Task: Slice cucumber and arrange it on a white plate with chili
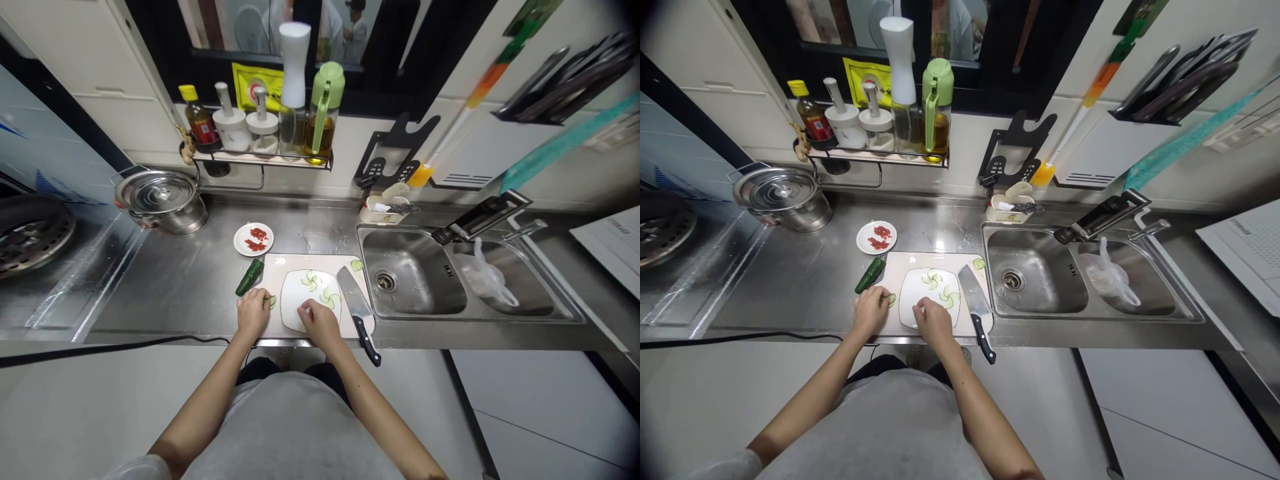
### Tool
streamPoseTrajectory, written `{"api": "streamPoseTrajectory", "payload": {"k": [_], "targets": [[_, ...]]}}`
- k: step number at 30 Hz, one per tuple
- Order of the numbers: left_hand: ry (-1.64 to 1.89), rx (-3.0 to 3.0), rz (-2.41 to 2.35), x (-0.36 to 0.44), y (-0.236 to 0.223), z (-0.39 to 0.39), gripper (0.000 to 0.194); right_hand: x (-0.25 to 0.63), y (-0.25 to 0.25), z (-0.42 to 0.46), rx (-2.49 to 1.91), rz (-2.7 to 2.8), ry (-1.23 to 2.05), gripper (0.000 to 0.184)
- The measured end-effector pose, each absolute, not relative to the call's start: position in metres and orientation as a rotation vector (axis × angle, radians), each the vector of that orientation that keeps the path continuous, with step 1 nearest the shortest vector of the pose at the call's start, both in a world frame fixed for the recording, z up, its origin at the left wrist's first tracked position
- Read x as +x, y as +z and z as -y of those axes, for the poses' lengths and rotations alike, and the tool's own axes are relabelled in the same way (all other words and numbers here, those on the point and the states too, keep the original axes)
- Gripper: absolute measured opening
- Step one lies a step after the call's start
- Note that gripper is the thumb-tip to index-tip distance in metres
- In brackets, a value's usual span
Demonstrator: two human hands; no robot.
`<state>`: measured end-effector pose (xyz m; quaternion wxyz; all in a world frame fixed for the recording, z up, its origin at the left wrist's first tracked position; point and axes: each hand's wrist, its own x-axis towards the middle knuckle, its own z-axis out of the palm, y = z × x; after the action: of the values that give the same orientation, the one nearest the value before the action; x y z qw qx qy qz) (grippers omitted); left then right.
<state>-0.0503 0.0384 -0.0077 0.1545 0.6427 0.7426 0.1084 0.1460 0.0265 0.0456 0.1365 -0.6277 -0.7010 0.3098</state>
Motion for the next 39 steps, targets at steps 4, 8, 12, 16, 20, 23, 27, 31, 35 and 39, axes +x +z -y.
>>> {"api": "streamPoseTrajectory", "payload": {"k": [4, 8, 12, 16, 20, 23, 27, 31, 35, 39], "targets": [[0.381, 1.847, -2.111, -0.054, -0.013, -0.04, 0.017, 0.142, 0.047, -0.031, -1.802, 2.043, 0.89, 0.018], [0.42, 1.87, -2.097, -0.057, -0.013, -0.04, 0.019, 0.139, 0.048, -0.034, -1.785, 2.057, 0.883, 0.017], [0.539, 1.837, -2.113, -0.06, -0.009, -0.039, 0.017, 0.135, 0.046, -0.036, -1.771, 2.08, 0.865, 0.017], [0.696, 1.726, -2.036, -0.063, -0.001, -0.037, 0.017, 0.131, 0.047, -0.041, -1.741, 2.089, 0.83, 0.017], [0.792, 1.705, -1.93, -0.065, 0.007, -0.037, 0.021, 0.125, 0.051, -0.05, -1.643, 2.124, 0.79, 0.018], [0.831, 1.722, -1.88, -0.065, 0.01, -0.04, 0.023, 0.118, 0.052, -0.056, -1.596, 2.166, 0.804, 0.022], [0.896, 1.725, -1.752, -0.064, 0.01, -0.044, 0.023, 0.103, 0.046, -0.063, -1.517, 2.195, 0.903, 0.026], [0.945, 1.721, -1.678, -0.065, 0.004, -0.044, 0.023, 0.089, 0.035, -0.071, -1.474, 2.119, 0.967, 0.013], [0.996, 1.659, -1.707, -0.068, -0.005, -0.042, 0.024, 0.084, 0.028, -0.076, -1.498, 2.028, 1.071, 0.009], [1.005, 1.609, -1.694, -0.068, -0.008, -0.041, 0.026, 0.083, 0.027, -0.076, -1.46, 2.027, 1.127, 0.006]]}}
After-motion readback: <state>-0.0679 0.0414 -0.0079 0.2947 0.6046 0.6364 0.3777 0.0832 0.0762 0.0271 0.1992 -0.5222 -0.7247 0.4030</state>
